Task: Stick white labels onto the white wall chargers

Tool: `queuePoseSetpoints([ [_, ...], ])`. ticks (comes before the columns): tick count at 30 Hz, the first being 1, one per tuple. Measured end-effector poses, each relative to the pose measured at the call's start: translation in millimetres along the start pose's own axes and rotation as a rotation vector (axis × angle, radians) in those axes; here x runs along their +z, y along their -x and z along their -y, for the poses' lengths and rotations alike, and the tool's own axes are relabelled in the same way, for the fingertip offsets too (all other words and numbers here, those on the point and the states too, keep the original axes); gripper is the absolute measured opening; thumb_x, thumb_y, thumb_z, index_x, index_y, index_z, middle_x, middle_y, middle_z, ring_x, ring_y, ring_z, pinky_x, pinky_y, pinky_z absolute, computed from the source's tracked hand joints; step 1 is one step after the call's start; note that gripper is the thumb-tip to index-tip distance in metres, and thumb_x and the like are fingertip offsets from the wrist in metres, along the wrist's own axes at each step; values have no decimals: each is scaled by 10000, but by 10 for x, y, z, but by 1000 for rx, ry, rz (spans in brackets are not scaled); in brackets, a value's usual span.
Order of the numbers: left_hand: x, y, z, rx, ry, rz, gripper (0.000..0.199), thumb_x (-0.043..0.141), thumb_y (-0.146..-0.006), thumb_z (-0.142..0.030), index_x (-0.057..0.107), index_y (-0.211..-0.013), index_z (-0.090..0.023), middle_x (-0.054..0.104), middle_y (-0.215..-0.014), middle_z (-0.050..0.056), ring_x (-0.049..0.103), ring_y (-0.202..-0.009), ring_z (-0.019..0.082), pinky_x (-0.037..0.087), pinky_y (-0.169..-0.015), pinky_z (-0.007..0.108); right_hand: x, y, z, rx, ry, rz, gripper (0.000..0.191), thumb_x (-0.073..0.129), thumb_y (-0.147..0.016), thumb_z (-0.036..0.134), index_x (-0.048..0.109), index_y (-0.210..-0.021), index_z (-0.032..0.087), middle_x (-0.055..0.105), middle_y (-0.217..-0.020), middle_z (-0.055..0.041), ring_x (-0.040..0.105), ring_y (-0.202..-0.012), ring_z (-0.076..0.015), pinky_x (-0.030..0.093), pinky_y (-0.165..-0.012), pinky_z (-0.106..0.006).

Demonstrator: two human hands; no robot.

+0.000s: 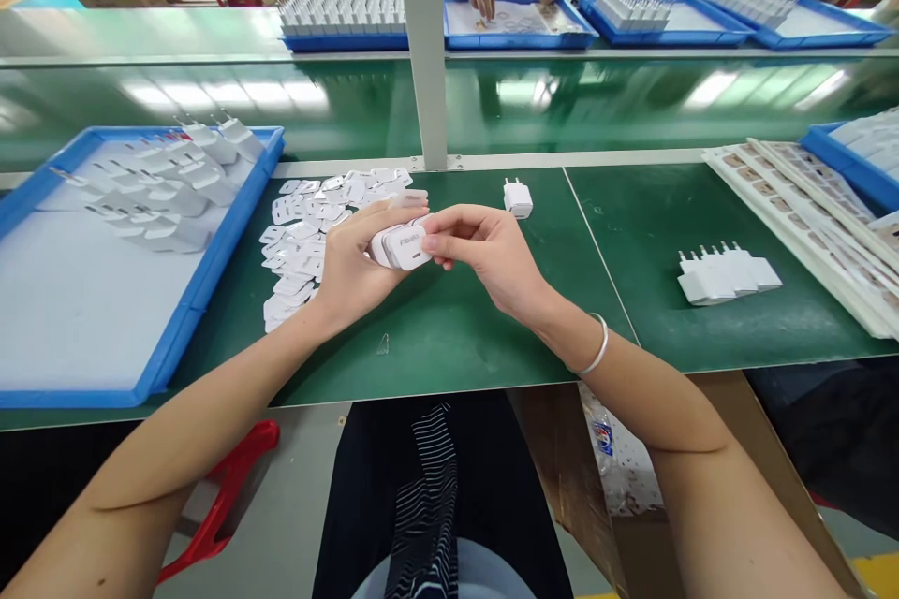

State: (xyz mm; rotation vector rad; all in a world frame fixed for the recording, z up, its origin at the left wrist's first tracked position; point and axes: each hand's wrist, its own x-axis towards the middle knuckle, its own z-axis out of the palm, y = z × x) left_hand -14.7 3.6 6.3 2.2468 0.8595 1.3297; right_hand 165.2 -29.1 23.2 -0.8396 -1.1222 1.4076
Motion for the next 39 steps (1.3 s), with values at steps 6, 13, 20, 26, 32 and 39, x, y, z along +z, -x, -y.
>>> queuePoseSetpoints([
  [6, 6, 6, -9, 1, -6, -13, 322, 788, -799, -195, 747, -1112, -259, 741, -1210, 54, 707, -1116, 237, 600, -947, 412, 18, 13, -41, -35, 32, -20, 199, 925, -661, 291, 782, -771, 207, 679, -724, 5, 557, -630, -104, 465, -556, -239],
  [13, 19, 16, -13, -2, -15, -24, 317, 778, -809, -183, 742, -1117, -252, 728, -1242, 51, 708, -1111, 228, 604, -945, 399, 32, 16, -60, -62, 0, -18, 167, 920, -676, 247, 786, -768, 205, 672, -716, 10, 536, -629, -86, 429, -551, -212],
  [20, 14, 14, -26, 6, -59, -34, 324, 792, -796, -163, 740, -1109, -229, 735, -1229, 54, 717, -1075, 205, 605, -923, 354, 30, 11, -72, -45, -14, -29, 205, 941, -647, 274, 787, -761, 199, 660, -694, 10, 517, -609, -85, 418, -541, -217],
  [26, 15, 17, -30, 8, -53, -41, 323, 793, -804, -183, 735, -1117, -240, 731, -1240, 52, 718, -1072, 210, 608, -917, 362, 28, 9, -81, -62, -33, -22, 202, 943, -655, 268, 788, -765, 200, 654, -687, 10, 518, -603, -83, 426, -552, -216],
  [32, 31, 29, -16, 27, -53, -45, 312, 782, -812, -169, 735, -1114, -228, 736, -1224, 57, 716, -1071, 205, 609, -920, 355, 21, 19, -89, -84, -25, -23, 180, 933, -674, 244, 791, -773, 198, 654, -703, 7, 528, -611, -82, 435, -566, -215],
  [39, 38, 32, -14, 38, -71, -40, 289, 776, -833, -213, 732, -1118, -241, 733, -1230, 53, 717, -1069, 208, 612, -909, 360, 45, 22, -98, -129, 39, -26, 216, 926, -689, 308, 764, -770, 191, 651, -708, 10, 533, -619, -93, 432, -550, -230],
])
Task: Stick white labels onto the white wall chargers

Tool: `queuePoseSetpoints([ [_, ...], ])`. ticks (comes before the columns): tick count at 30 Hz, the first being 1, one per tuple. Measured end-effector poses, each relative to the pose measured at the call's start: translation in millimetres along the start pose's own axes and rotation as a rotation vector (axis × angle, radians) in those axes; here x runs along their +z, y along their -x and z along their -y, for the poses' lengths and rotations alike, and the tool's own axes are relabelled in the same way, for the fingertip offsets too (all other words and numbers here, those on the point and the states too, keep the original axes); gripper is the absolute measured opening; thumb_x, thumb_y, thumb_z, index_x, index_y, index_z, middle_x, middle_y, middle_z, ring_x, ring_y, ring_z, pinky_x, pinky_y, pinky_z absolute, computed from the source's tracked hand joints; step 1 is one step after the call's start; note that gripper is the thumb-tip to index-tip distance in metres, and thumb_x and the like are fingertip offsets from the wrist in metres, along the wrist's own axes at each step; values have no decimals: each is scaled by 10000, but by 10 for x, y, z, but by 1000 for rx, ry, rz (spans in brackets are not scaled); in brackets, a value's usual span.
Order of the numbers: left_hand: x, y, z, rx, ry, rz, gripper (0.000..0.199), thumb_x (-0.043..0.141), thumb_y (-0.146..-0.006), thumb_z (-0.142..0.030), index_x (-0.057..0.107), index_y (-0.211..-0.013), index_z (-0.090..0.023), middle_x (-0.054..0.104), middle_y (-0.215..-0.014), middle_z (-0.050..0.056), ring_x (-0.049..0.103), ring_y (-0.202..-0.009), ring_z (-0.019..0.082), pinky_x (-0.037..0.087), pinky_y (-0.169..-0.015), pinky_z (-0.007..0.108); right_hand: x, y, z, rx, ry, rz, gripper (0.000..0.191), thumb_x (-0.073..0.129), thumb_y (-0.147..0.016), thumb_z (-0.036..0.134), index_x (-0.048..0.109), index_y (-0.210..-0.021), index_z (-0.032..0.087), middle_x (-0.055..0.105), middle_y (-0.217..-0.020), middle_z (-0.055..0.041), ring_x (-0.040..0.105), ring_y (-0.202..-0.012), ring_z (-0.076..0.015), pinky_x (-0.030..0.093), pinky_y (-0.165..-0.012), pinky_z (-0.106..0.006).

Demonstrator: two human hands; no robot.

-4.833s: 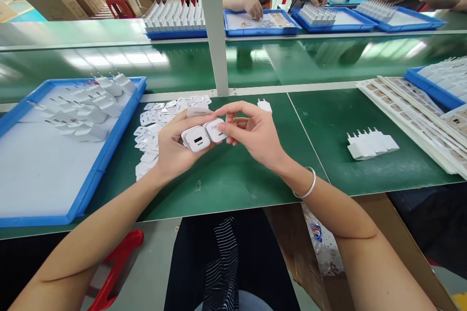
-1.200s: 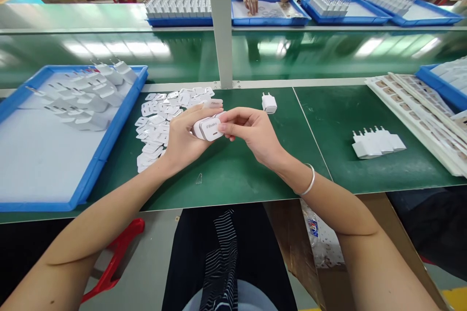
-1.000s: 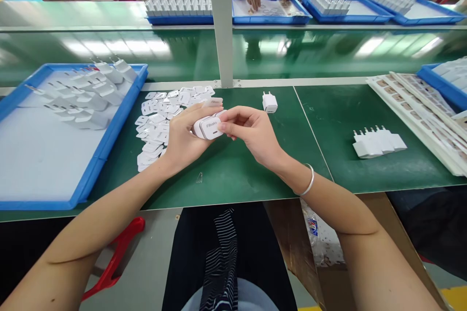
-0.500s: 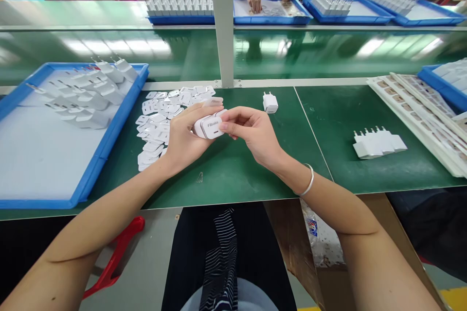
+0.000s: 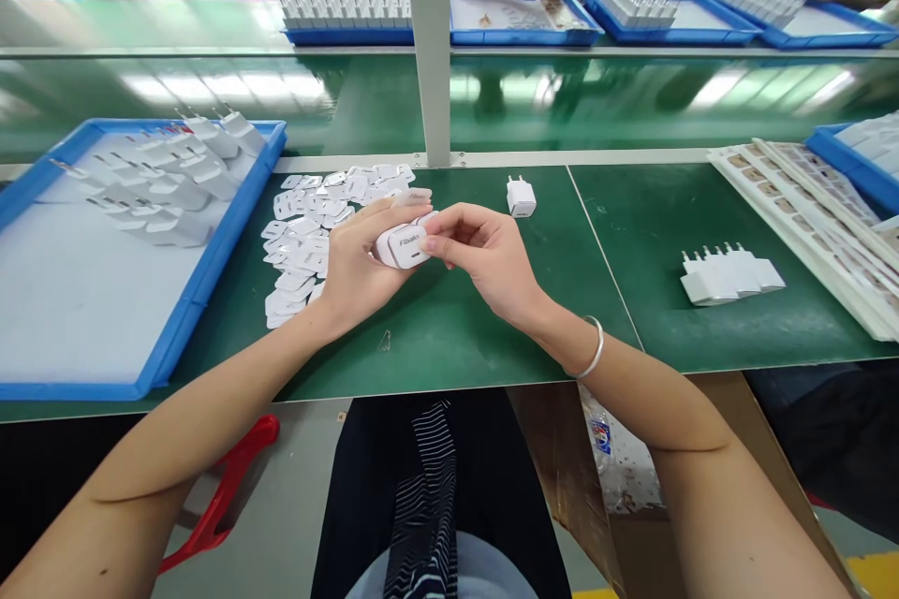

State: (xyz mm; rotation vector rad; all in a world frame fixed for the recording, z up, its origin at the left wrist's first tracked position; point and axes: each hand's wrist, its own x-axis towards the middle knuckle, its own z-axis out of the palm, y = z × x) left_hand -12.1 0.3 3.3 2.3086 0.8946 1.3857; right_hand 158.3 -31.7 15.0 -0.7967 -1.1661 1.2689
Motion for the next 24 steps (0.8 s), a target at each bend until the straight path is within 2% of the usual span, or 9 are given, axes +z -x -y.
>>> queuePoseSetpoints([
  [4, 1, 5, -14, 18, 8, -10, 293, 771, -835, -190, 729, -1123, -226, 731, -1233, 61, 715, -1083, 202, 609, -921, 346, 15, 14, 15, -24, 44, -10, 278, 913, -707, 379, 730, -782, 184, 652, -728, 4, 536, -632, -102, 437, -553, -245],
  [9, 0, 13, -16, 20, 30, -4, 304, 767, -847, -202, 722, -1146, -227, 716, -1267, 72, 705, -1124, 204, 600, -959, 354, 22, 21, 41, 20, 5, -9, 453, 929, -689, 393, 597, -951, 231, 624, -663, 44, 518, -607, -120, 433, -565, -262],
  [13, 4, 17, -1, 49, 2, 4, 297, 749, -864, -221, 717, -1158, -230, 711, -1280, 72, 703, -1134, 210, 597, -974, 370, 17, 12, 49, 56, -24, 12, 510, 940, -668, 417, 532, -903, 221, 606, -650, 49, 503, -603, -111, 407, -565, -254],
  [24, -8, -3, 26, 112, 1, 13, 288, 739, -868, -203, 716, -1155, -201, 719, -1260, 96, 701, -1147, 198, 589, -973, 339, -5, -7, 52, 118, -72, 42, 534, 963, -628, 410, 537, -865, 192, 604, -654, 41, 471, -594, -86, 358, -556, -229],
])
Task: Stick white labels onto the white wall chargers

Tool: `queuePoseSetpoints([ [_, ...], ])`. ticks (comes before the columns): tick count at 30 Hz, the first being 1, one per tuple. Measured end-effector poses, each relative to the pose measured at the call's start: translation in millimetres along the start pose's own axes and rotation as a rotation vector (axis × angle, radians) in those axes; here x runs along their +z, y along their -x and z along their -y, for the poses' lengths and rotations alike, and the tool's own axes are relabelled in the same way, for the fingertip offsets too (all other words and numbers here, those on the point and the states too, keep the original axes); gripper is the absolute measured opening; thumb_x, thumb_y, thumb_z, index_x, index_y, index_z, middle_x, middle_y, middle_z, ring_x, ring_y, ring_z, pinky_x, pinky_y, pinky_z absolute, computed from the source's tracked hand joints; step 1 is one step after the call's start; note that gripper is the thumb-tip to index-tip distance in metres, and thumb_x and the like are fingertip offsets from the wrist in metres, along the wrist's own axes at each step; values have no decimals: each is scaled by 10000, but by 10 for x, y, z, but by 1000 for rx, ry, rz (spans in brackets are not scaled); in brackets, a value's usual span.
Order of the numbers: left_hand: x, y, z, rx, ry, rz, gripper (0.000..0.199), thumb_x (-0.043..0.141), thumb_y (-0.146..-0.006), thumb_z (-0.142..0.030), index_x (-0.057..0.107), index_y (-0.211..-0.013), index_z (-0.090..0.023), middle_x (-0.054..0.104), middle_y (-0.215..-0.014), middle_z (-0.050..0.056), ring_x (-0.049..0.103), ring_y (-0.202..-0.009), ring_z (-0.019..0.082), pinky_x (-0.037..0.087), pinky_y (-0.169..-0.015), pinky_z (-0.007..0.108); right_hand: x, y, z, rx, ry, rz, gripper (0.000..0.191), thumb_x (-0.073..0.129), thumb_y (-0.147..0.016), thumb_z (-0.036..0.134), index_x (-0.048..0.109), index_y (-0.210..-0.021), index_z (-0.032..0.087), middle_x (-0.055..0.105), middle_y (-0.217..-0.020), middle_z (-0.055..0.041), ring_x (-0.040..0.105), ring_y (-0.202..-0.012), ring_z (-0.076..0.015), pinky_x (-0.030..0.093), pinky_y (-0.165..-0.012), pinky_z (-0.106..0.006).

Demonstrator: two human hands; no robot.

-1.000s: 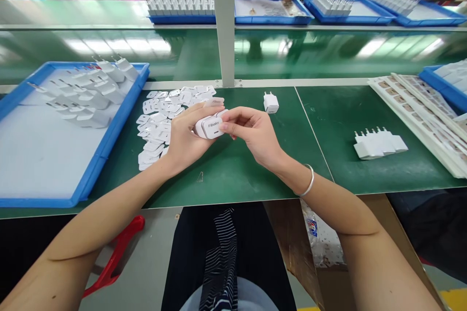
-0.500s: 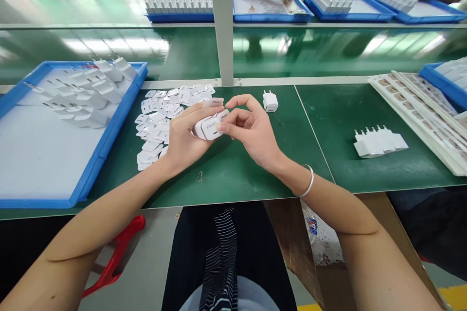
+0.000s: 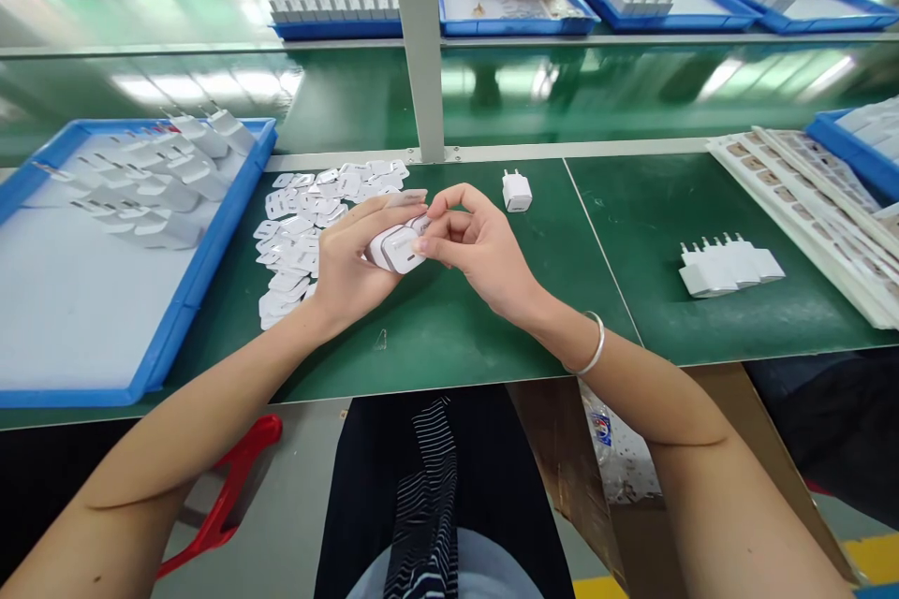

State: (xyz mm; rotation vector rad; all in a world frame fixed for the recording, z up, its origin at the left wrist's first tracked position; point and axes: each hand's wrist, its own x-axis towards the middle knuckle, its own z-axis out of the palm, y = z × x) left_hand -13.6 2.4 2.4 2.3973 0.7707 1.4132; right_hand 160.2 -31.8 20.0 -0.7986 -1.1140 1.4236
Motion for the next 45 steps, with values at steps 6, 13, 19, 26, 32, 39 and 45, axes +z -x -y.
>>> queuePoseSetpoints([
  [6, -12, 17, -11, -29, -47, 41, 253, 697, -912, -285, 720, -1158, -230, 714, -1279, 77, 695, -1165, 218, 564, -1011, 384, -5, 6, 30, 49, 46, -2, 545, 967, -598, 440, 533, -820, 196, 564, -661, 50, 461, -588, -83, 340, -528, -234],
  [13, -15, 20, -18, -9, -68, 52, 233, 674, -927, -286, 722, -1148, -229, 721, -1260, 76, 698, -1148, 203, 567, -978, 355, 16, 16, 40, -7, 64, 17, 478, 938, -658, 388, 541, -847, 200, 564, -614, 64, 500, -586, -91, 412, -564, -242],
  [19, 17, 38, -35, -26, -11, 45, 267, 698, -898, -216, 712, -1164, -200, 714, -1262, 96, 699, -1142, 200, 586, -967, 338, 12, 26, -2, -49, 134, 12, 431, 902, -711, 384, 538, -864, 212, 544, -612, 72, 512, -592, -101, 429, -590, -260],
  [26, 66, 77, -26, -82, -1, 24, 320, 755, -857, -246, 718, -1175, -229, 713, -1264, 79, 706, -1107, 203, 601, -929, 329, 8, 40, 1, -86, 237, 10, 411, 867, -766, 416, 525, -892, 226, 553, -627, 65, 495, -573, -104, 434, -578, -262],
  [32, 74, 69, -66, -177, 90, 6, 365, 814, -806, -276, 733, -1161, -257, 726, -1235, 55, 705, -1111, 205, 599, -945, 347, 20, 66, -17, -124, 352, -1, 331, 793, -856, 430, 535, -940, 242, 503, -605, 68, 524, -611, -131, 493, -647, -292],
  [39, 42, 10, -93, -308, 327, 49, 394, 873, -726, -214, 756, -1102, -231, 756, -1132, 50, 715, -1025, 195, 608, -883, 328, -43, 14, -34, -212, 512, -122, 519, 909, -718, 389, 563, -1089, 278, 474, -865, 12, 509, -810, -157, 473, -710, -289],
  [45, 42, 20, -121, -240, 269, 80, 256, 764, -839, -268, 757, -1095, -245, 747, -1169, 49, 711, -1044, 197, 611, -903, 355, 28, 23, -59, -97, 340, 63, 692, 910, -694, 417, 511, -1241, 273, 543, -1250, -48, 559, -1142, -232, 517, -917, -345],
])
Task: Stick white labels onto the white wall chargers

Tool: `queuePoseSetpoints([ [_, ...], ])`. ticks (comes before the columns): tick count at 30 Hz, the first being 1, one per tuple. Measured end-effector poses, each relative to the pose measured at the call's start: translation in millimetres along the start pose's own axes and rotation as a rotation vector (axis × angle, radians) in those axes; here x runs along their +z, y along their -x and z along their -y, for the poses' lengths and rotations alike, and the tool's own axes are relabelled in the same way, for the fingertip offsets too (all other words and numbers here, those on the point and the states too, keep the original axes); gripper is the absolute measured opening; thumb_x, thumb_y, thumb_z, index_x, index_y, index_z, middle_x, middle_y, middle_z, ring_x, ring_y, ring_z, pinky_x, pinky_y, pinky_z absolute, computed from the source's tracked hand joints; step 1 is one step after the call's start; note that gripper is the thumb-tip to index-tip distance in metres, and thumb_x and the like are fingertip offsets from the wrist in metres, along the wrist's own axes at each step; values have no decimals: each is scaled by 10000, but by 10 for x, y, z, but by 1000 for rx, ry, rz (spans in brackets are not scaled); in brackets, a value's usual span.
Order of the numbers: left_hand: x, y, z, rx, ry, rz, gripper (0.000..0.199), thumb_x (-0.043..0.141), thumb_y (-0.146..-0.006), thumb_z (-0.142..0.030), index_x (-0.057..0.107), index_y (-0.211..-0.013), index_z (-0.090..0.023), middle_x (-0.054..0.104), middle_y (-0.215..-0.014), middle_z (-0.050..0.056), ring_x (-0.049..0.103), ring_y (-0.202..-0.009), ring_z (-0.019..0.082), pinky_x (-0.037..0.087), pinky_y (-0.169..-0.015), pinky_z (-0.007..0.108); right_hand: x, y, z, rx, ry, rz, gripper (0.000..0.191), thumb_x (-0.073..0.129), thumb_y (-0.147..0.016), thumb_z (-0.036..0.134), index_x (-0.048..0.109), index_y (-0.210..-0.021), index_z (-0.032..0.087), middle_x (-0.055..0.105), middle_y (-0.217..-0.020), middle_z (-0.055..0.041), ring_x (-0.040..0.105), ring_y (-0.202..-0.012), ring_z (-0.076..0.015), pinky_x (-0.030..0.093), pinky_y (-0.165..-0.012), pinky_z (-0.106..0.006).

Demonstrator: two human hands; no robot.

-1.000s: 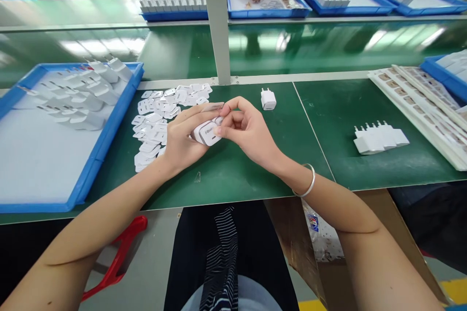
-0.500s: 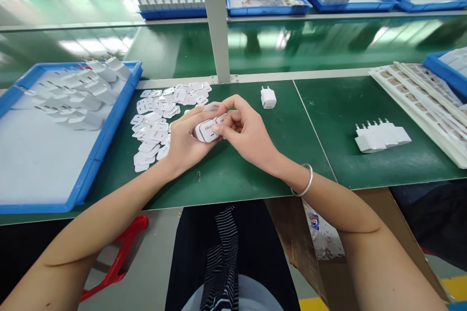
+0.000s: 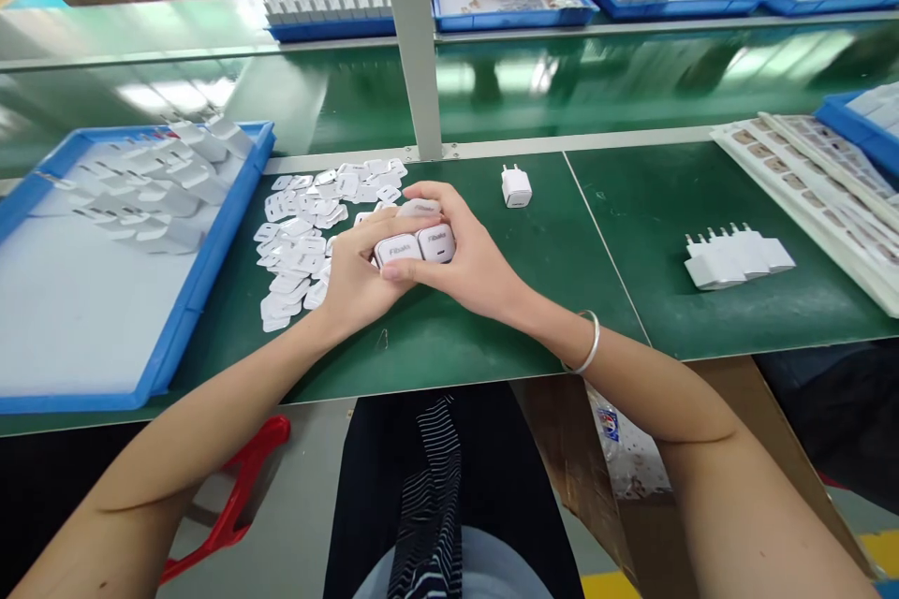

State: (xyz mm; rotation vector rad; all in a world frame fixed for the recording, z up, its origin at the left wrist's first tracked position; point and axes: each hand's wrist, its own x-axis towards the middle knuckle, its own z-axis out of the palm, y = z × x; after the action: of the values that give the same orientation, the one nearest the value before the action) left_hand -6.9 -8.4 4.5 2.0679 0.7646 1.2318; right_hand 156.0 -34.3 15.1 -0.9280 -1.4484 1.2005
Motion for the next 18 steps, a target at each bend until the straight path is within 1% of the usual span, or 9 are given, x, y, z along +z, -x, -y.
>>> queuePoseSetpoints([
  [3, 14, 6, 13, 46, -27, 22, 244, 747, -852, -266, 759, -1095, -258, 739, -1193, 46, 710, -1066, 197, 614, -911, 358, 9, -5, 0, -23, -15, 22, 624, 903, -702, 423, 531, -1176, 261, 571, -1198, -27, 585, -1088, -211, 529, -920, -331],
  [6, 30, -10, 23, 59, 10, 14, 306, 797, -812, -257, 754, -1115, -254, 743, -1180, 51, 713, -1059, 201, 613, -914, 368, -4, -21, -1, 4, -128, 126, 505, 791, -843, 451, 505, -1222, 278, 591, -1158, -21, 616, -1014, -178, 553, -847, -295],
  [7, 34, -18, 26, 64, 27, 6, 328, 815, -794, -245, 753, -1116, -250, 745, -1170, 54, 713, -1055, 203, 613, -910, 367, -8, -27, 0, 6, -156, 139, 453, 753, -881, 452, 507, -1221, 282, 597, -1157, -20, 621, -1005, -169, 555, -838, -284],
  [9, 33, -35, 29, 72, 52, 2, 364, 846, -754, -209, 756, -1105, -243, 750, -1152, 56, 714, -1049, 204, 612, -897, 359, -16, -40, 7, -10, -181, 119, 378, 721, -913, 449, 526, -1188, 280, 608, -1145, -12, 625, -997, -157, 550, -838, -267],
  [11, 16, -55, 27, 68, 73, 7, 395, 873, -711, -175, 759, -1084, -237, 757, -1124, 53, 720, -1013, 200, 613, -865, 340, -42, -62, 21, -19, -194, 106, 337, 680, -937, 491, 562, -1161, 269, 621, -1118, -11, 624, -980, -151, 541, -817, -253],
  [13, -13, -75, 17, 47, 103, 25, 430, 896, -678, -174, 758, -1080, -238, 761, -1100, 47, 723, -975, 194, 609, -842, 328, -95, -96, 37, 7, -183, 103, 345, 612, -963, 553, 619, -1130, 251, 639, -1073, -21, 623, -926, -147, 525, -738, -241],
  [14, -29, -85, 9, 36, 122, 36, 437, 904, -670, -188, 759, -1079, -240, 764, -1085, 44, 724, -958, 191, 605, -833, 324, -127, -117, 42, 26, -167, 82, 360, 612, -956, 571, 646, -1100, 242, 649, -1035, -24, 620, -885, -145, 512, -688, -236],
  [16, -57, -98, -4, 13, 154, 63, 433, 910, -670, -218, 763, -1075, -246, 764, -1071, 43, 721, -954, 189, 596, -841, 326, -191, -163, 36, 68, -135, 20, 365, 691, -899, 570, 668, -1038, 234, 665, -940, -20, 613, -797, -142, 484, -605, -227],
  [18, -78, -103, -7, -14, 169, 75, 427, 915, -665, -245, 768, -1066, -250, 764, -1071, 46, 716, -963, 192, 590, -853, 331, -232, -208, 6, 86, -124, -24, 391, 766, -833, 564, 664, -1011, 231, 667, -858, -9, 609, -738, -141, 473, -562, -220],
])
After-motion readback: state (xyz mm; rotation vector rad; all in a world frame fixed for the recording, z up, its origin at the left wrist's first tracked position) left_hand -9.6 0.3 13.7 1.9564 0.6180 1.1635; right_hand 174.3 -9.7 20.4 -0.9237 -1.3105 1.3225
